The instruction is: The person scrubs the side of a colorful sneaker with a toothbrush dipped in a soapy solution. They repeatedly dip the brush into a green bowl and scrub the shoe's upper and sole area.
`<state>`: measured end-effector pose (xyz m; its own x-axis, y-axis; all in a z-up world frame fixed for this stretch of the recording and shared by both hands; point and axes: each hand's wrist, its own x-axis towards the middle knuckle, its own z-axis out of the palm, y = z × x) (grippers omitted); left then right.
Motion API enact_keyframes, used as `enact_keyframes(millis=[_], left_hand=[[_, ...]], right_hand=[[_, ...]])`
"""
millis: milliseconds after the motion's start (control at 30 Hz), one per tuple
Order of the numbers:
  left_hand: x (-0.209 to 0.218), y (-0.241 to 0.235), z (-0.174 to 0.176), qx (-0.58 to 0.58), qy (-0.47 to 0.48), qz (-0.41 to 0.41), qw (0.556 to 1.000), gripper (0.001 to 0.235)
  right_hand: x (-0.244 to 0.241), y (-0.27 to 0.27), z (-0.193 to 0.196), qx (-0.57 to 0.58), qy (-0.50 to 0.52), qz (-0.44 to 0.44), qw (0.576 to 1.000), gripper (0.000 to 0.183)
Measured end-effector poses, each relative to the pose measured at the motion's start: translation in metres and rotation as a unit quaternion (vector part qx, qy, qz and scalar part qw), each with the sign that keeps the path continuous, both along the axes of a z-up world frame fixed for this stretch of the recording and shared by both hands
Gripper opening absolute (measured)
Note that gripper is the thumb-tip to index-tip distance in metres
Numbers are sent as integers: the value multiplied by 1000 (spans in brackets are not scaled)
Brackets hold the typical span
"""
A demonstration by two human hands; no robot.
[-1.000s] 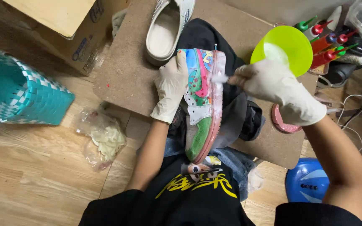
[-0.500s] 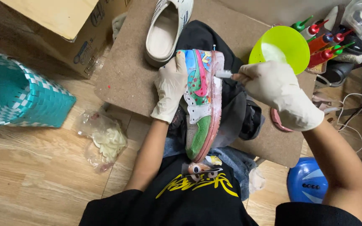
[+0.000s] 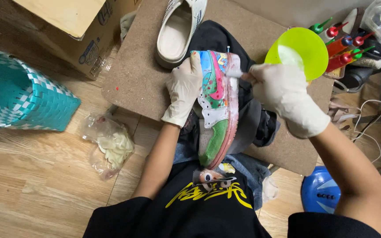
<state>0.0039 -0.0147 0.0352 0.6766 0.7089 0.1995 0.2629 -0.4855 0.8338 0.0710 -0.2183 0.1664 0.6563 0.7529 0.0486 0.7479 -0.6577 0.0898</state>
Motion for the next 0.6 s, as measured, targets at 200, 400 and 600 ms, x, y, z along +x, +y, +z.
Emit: enact_keyframes(millis=[200, 400, 600], left_hand=[[0, 1, -9, -22, 16, 5, 1000, 53], [-1, 3, -6, -54, 3, 0, 999, 52], [-1, -2, -4, -9, 9, 5, 1000, 51]], right_hand=[[9, -5, -2, 48, -32, -9, 998, 23], [-14, -16, 10, 57, 41, -61, 996, 29], [-8, -8, 0, 46, 6, -14, 999, 23]])
